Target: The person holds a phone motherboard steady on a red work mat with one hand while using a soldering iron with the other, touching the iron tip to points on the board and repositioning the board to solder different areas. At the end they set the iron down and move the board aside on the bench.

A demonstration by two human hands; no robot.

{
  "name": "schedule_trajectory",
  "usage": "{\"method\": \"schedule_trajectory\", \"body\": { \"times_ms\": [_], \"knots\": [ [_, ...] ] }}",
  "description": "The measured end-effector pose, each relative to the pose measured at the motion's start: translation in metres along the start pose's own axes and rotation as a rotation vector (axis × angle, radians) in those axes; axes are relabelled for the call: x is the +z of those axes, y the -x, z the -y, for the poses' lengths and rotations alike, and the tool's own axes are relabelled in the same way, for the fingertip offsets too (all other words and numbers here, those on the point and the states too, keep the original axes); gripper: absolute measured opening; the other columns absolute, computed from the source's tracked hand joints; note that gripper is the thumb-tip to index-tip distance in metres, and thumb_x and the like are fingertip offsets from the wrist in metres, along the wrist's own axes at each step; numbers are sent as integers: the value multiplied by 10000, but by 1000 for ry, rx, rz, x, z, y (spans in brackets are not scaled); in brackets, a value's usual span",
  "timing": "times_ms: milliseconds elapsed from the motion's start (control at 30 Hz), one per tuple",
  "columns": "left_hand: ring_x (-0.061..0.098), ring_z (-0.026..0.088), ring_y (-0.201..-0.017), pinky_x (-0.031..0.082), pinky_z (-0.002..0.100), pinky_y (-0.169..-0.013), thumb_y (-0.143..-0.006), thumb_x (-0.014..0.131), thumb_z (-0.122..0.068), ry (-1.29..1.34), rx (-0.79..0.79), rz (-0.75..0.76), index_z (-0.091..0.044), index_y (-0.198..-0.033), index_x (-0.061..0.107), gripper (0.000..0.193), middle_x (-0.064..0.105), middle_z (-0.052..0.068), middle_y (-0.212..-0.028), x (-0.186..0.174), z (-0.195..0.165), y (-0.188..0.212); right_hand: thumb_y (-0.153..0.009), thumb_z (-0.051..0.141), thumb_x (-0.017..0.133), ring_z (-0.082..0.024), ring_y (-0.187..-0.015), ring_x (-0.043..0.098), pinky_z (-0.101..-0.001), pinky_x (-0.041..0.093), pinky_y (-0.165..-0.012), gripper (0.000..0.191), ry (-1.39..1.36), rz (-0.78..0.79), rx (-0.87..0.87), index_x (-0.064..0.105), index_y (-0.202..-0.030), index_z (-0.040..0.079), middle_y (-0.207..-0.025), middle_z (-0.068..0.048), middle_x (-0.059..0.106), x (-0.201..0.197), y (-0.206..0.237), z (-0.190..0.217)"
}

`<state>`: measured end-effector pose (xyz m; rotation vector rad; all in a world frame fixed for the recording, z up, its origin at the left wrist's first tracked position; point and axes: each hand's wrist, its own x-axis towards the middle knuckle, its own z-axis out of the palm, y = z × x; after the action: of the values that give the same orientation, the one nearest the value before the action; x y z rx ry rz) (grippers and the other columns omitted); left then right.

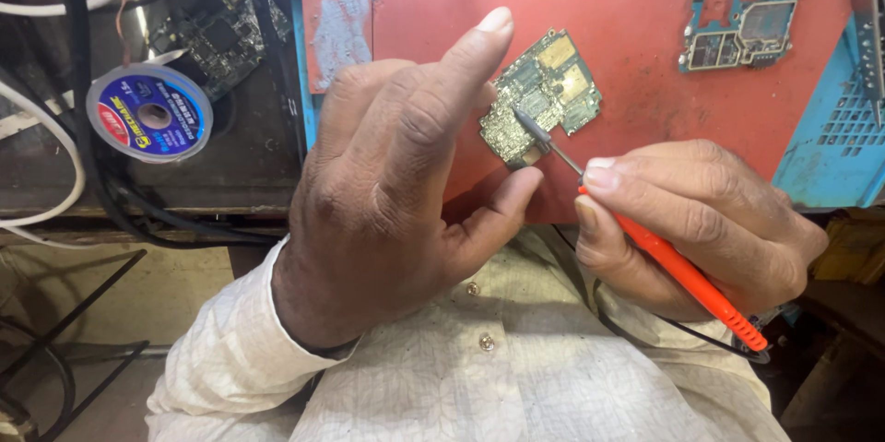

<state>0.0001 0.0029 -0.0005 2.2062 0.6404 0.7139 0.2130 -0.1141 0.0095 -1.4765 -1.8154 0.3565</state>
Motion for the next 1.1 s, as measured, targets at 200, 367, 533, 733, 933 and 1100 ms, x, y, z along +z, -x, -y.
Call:
{"method": "schedule_trajectory", "body": {
  "times_ms": [200, 367, 533, 733, 933, 1100],
  "knots": [
    [580, 245, -1142, 480, 353, -1055, -929, 867, -111, -5, -5, 0, -38, -1508, 358, 775, 618, 64, -1206, -2, -1, 1, -801, -25, 820, -232, -761, 728, -342, 639, -673, 254, -6, -9, 10, 676, -1010, -43, -879, -160, 707, 1, 0, 1],
    [588, 237, -1139, 480, 348, -1058, -927, 874, -116, 0, -3, -11, -38, -1508, 356, 782, 620, 56, -1200, -2, 0, 1, -788, -27, 817, -233, -744, 723, -348, 636, -659, 257, 7, -9, -24, 674, -1000, -49, -866, -162, 703, 0, 0, -1],
    [586, 239, -1127, 480, 349, -1050, -919, 877, -117, -6, -4, -1, -38, -1512, 356, 793, 623, 62, -1198, 0, 0, 1, -786, -27, 818, -240, -737, 722, -344, 634, -652, 260, 1, 8, -30, 669, -999, -50, -864, -162, 702, -2, 1, -2],
    [575, 222, -1160, 467, 337, -1039, -951, 865, -113, -8, -1, 1, -56, -1534, 335, 790, 616, 45, -1219, -1, 1, 2, -813, -41, 820, -237, -735, 722, -323, 619, -638, 255, 12, 10, -32, 667, -1016, -57, -881, -174, 700, -3, 2, -3],
    [578, 247, -1153, 480, 354, -1049, -922, 875, -116, 3, -8, 2, -39, -1506, 357, 784, 621, 73, -1210, -2, 0, 2, -840, -41, 822, -250, -757, 728, -334, 627, -641, 258, 14, -9, -8, 670, -1049, -43, -905, -172, 706, -2, 3, -2],
    [577, 232, -1153, 475, 342, -1044, -926, 871, -111, 3, 1, -7, -44, -1514, 351, 788, 619, 53, -1209, 0, 0, 0, -824, -42, 815, -248, -737, 726, -331, 620, -632, 255, 5, 3, -3, 666, -1031, -52, -880, -177, 703, -3, 5, -2]
  ]
}}
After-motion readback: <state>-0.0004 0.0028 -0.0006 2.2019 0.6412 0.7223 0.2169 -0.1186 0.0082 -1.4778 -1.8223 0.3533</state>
